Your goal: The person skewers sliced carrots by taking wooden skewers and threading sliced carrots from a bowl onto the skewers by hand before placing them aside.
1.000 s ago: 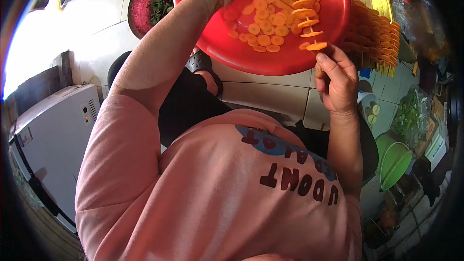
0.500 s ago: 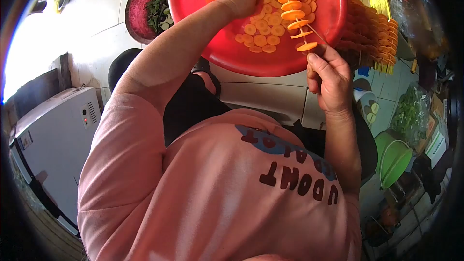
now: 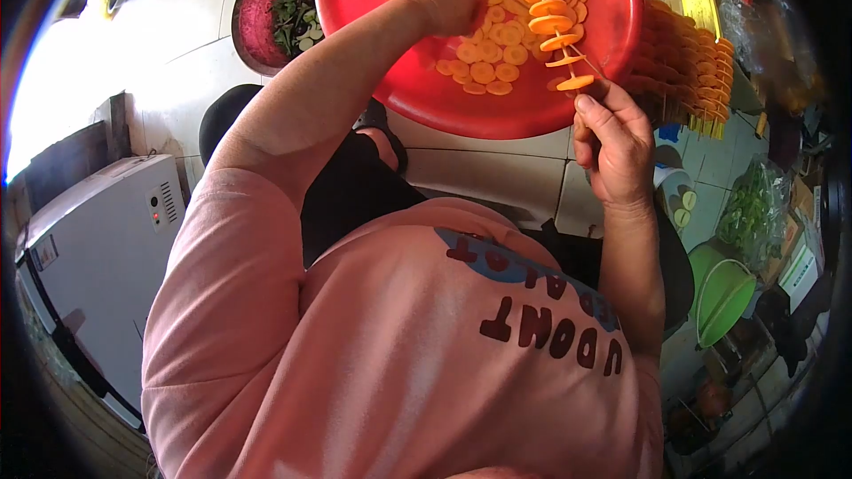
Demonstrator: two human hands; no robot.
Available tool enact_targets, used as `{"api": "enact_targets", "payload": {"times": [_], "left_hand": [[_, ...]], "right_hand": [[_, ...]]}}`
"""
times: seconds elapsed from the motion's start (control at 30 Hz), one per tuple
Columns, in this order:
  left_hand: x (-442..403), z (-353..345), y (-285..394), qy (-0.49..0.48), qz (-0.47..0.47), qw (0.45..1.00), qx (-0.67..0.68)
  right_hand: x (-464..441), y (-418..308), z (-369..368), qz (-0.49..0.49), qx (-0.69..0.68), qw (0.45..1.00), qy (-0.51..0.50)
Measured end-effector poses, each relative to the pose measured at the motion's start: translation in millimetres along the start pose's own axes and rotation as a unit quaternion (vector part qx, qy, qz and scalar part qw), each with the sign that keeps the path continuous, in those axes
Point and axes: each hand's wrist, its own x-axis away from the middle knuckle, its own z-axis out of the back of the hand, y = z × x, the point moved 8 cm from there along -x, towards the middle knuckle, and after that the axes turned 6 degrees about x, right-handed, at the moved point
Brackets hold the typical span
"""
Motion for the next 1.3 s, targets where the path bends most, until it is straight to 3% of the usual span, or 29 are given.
{"api": "enact_targets", "payload": {"times": [0.1,0.23,0.3,0.53,0.6,0.67,0.73,1.3], "left_hand": [[0,0,2,-0.013,0.025,0.998,-0.058],[4,4,8,-0.005,0.018,1.000,-0.005],[5,2,13,-0.008,0.021,0.997,-0.078],[6,13,31,0.040,0.029,0.998,-0.024],[10,-3,54,-0.044,-0.010,0.998,0.032],[6,-12,72,-0.072,-0.028,0.997,0.003],[8,-17,74,-0.106,0.059,0.991,-0.052],[-5,-20,84,-0.087,-0.012,0.991,-0.096]], "right_hand": [[-1,-1,-1,0.011,-0.006,1.000,-0.021],[-1,0,1,0.005,-0.003,1.000,-0.008],[-1,-1,0,0.009,-0.005,1.000,-0.014],[0,-4,0,0.012,0.003,1.000,-0.005],[-1,-6,0,0.015,0.002,1.000,-0.005],[-1,-6,-1,0.026,-0.002,1.000,-0.017],[-1,-5,0,0.022,0.001,1.000,-0.009],[-1,-5,1,0.017,0.006,1.000,-0.014]]}}
